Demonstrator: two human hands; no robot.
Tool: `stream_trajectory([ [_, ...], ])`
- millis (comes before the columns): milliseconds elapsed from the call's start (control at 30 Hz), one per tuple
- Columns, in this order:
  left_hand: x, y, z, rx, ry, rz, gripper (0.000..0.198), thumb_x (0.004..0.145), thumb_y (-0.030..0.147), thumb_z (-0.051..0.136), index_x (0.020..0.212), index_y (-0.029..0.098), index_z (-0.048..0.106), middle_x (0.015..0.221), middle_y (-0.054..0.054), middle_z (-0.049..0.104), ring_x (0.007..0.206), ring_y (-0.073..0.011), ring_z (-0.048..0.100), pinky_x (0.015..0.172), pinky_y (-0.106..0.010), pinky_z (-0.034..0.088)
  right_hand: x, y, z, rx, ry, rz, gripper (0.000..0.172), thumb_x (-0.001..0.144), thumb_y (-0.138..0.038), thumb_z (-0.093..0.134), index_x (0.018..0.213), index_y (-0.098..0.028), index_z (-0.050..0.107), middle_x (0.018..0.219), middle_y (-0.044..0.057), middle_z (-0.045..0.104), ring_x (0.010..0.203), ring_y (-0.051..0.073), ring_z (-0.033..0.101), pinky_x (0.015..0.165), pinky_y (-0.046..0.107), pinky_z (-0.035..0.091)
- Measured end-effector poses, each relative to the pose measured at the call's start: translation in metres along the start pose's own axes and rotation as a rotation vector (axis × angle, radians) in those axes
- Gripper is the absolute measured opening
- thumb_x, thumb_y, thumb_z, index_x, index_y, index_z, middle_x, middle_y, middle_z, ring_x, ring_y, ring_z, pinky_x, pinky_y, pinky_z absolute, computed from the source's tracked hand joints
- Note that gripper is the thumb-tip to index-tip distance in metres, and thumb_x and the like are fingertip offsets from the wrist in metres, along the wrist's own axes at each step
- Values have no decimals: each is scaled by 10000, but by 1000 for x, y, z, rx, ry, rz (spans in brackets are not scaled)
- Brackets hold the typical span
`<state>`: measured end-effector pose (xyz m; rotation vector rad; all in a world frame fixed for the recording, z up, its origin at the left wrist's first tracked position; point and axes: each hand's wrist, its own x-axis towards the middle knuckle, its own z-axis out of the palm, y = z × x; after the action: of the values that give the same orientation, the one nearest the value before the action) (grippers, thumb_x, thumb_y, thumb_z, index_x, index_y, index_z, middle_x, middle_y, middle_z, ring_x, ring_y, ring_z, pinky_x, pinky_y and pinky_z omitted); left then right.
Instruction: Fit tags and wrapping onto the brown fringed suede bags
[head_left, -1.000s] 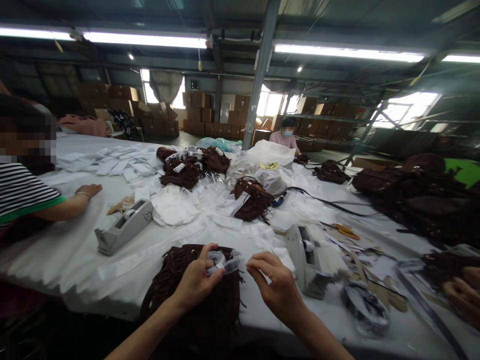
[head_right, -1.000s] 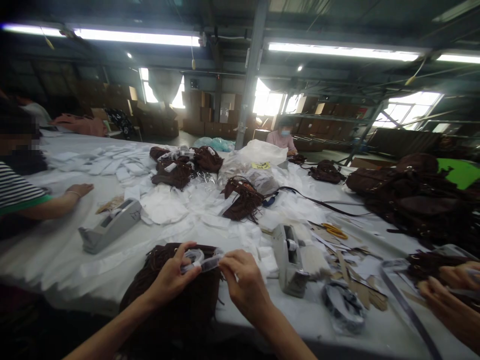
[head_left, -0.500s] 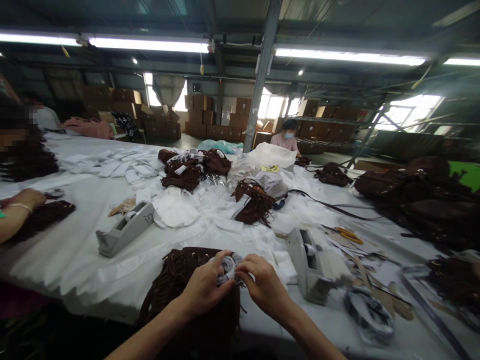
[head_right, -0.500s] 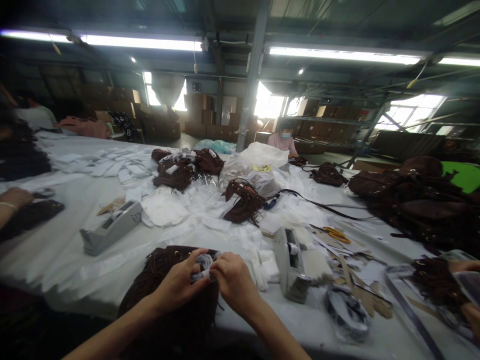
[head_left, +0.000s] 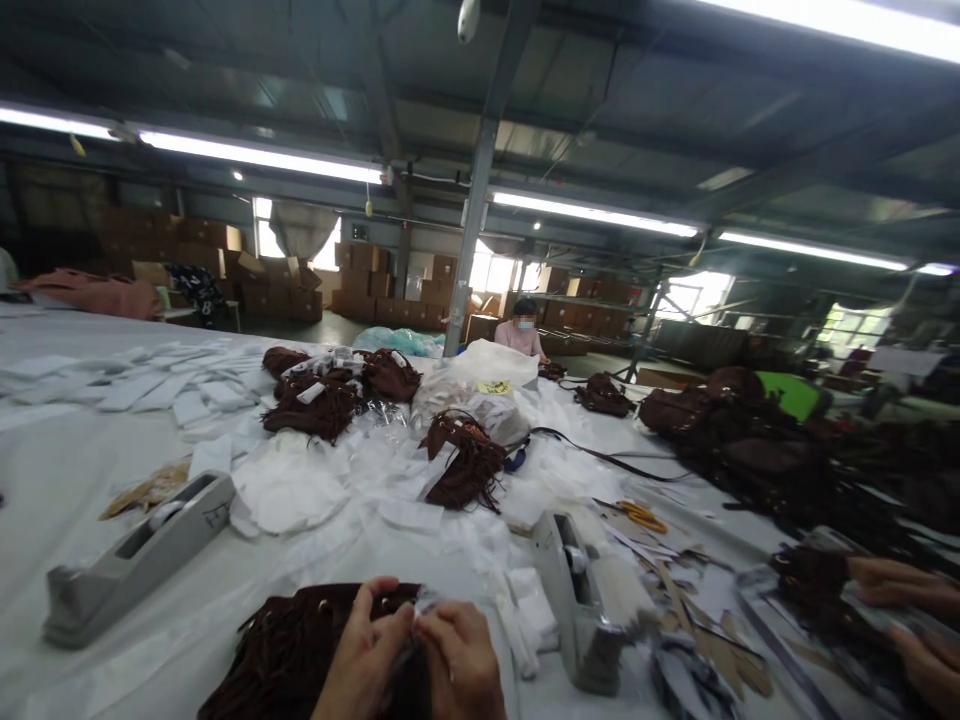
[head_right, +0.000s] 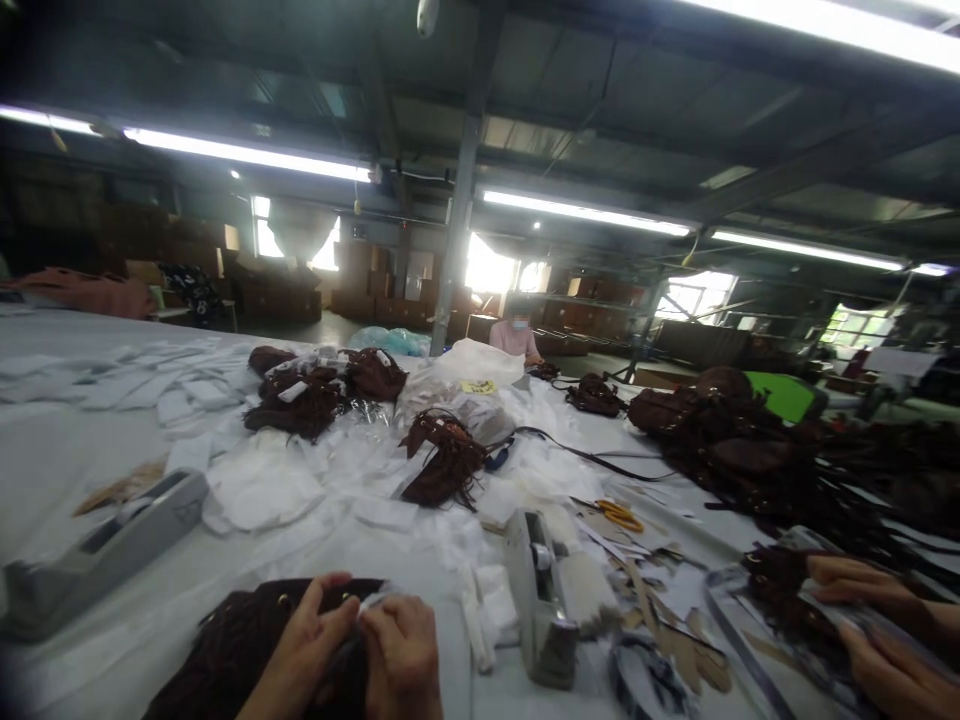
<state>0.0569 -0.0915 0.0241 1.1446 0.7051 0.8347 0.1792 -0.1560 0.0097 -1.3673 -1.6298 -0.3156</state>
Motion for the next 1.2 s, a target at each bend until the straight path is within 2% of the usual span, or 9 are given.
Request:
stream_trajectory([
  [133,-5,9,4,-124,82,-122,644,699,640,660,1114,222,401,568,67,498,438,-89,441,356,-130,214,-9,-5,7,-144,11,-123,529,867,-69,398,1371,-223,435,1103,146,616,964,276,606,766,438,509],
  [400,-12,20,-12,-264,81,-225,479,733,564,667,992,219,457,604,62,488,474,-71,444,365,-108,217,-20,-22,-16,-154,-184,-164,587,886,-51,450,1427,-253,346,1195,109,622,1080,262,586,902,471,448],
  [600,-25,15,-17,-283,-147,-327,443,828,543,571,1125,231,467,723,27,527,507,-73,466,328,-93,224,-1,-18,-31,-4,-232,103,577,858,-319,611,1388,-221,404,1347,132,501,1233,310,465,993,494,412],
  [733,-31,11,-19,-307,-220,-297,434,828,531,584,1133,247,458,848,4,544,645,-111,556,371,-121,384,4,-9,-25,117,-374,190,229,889,-335,566,1078,-222,631,1020,88,658,985,257,595,851,410,494],
  [833,-28,17,-34,-239,-228,-246,445,831,517,591,1164,261,444,1006,-35,561,911,-178,587,605,-262,554,8,0,-23,145,-370,272,233,895,-388,538,987,-212,660,862,74,655,827,233,612,727,354,504],
  [933,-18,27,-63,16,-26,-49,435,828,529,577,1122,217,504,1077,-72,570,1046,-222,553,795,-356,535,26,18,-21,104,-250,413,366,886,-497,501,955,-186,680,832,84,668,769,228,616,691,332,490],
  [1067,-10,27,-119,462,434,176,483,806,541,567,1119,175,528,1156,-122,569,1123,-270,533,934,-401,445,68,52,-7,-16,-160,651,531,845,-596,462,935,-131,701,834,112,692,763,252,627,728,376,486],
  [1133,-11,18,-146,571,596,113,554,790,545,573,1181,160,493,1211,-153,542,1182,-294,499,941,-412,430,87,59,1,-64,-159,617,579,803,-615,491,948,-95,700,886,156,686,827,289,627,781,433,479],
  [1200,-14,7,-165,579,624,-13,615,778,563,572,1209,137,470,1131,-157,588,1111,-294,553,888,-399,453,101,52,2,18,-133,570,596,782,-614,525,1006,-85,684,946,178,678,866,299,632,783,449,490],
])
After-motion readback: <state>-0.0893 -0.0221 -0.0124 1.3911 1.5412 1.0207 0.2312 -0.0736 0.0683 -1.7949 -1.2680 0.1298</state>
